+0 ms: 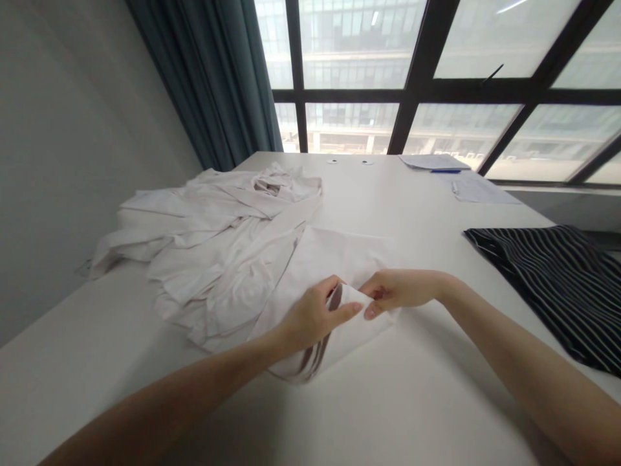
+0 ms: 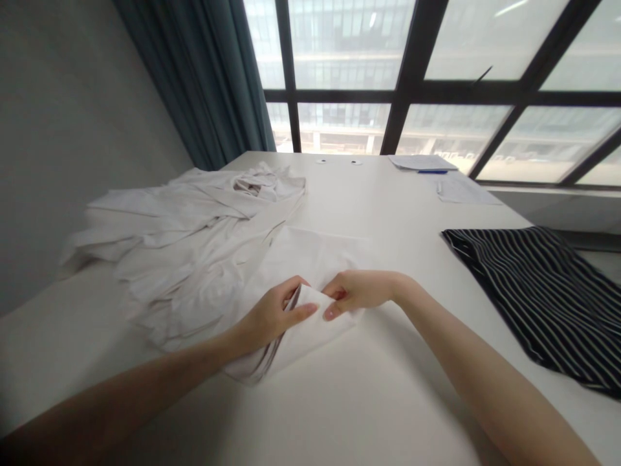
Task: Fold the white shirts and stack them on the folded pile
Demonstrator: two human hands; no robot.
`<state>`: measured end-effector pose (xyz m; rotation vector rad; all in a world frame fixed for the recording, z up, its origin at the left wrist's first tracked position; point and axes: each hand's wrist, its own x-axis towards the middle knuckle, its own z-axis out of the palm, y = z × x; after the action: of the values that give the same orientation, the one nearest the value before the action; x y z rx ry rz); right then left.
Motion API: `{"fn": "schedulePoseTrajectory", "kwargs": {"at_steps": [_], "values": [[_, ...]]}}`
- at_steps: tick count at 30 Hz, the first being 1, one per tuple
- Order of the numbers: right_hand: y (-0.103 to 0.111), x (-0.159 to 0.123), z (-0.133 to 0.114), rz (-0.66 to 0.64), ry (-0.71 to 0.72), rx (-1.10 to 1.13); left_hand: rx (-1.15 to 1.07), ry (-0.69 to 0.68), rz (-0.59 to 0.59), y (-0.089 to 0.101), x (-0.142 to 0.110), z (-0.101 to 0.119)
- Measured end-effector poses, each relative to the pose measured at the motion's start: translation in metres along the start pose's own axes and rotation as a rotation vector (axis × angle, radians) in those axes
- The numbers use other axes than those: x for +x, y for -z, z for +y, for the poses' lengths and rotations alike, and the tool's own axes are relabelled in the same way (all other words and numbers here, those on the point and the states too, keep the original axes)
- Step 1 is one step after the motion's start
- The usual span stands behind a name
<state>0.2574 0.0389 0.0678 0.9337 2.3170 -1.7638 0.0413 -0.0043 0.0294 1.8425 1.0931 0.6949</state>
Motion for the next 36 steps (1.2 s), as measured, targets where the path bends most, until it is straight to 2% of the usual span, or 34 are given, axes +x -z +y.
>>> {"fn": "schedulePoseTrajectory", "kwargs": {"at_steps": [4,8,10,12,15,19,21,24,26,28,31,36], "values": [[-0.001,0.001,-0.001,-0.016,0.008,0.026,0.077,0.018,0.050,0.000,0.003,-0.002],[0.001,-0.003,0.001,-0.047,-0.003,0.093,0.224,-0.072,0.165,0.000,-0.002,0.000],[0.005,-0.008,0.003,-0.042,-0.030,0.060,0.347,-0.219,0.220,-0.001,-0.011,0.004],[0.011,-0.013,0.005,-0.030,-0.061,0.034,0.462,-0.460,0.209,-0.004,-0.021,0.008],[0.020,-0.020,0.011,-0.005,-0.084,0.027,0.571,-0.838,0.110,-0.012,-0.036,0.015],[0.032,-0.022,0.024,0.167,-0.049,0.037,0.591,-1.114,-0.056,-0.027,-0.043,0.015],[0.036,-0.020,0.030,0.305,-0.024,0.008,0.526,-1.136,-0.174,-0.031,-0.041,0.011],[0.041,-0.016,0.037,0.538,0.010,-0.140,0.434,-1.007,-0.338,-0.030,-0.035,0.007],[0.042,-0.012,0.042,0.693,0.009,-0.288,0.426,-0.920,-0.410,-0.027,-0.034,0.006],[0.040,-0.006,0.048,0.796,0.019,-0.442,0.455,-0.880,-0.447,-0.026,-0.035,0.006],[0.033,0.007,0.061,0.816,0.018,-0.641,0.512,-0.846,-0.477,-0.027,-0.039,0.007],[0.023,0.021,0.074,0.766,-0.129,-0.824,0.563,-0.881,-0.497,-0.028,-0.041,0.008]]}}
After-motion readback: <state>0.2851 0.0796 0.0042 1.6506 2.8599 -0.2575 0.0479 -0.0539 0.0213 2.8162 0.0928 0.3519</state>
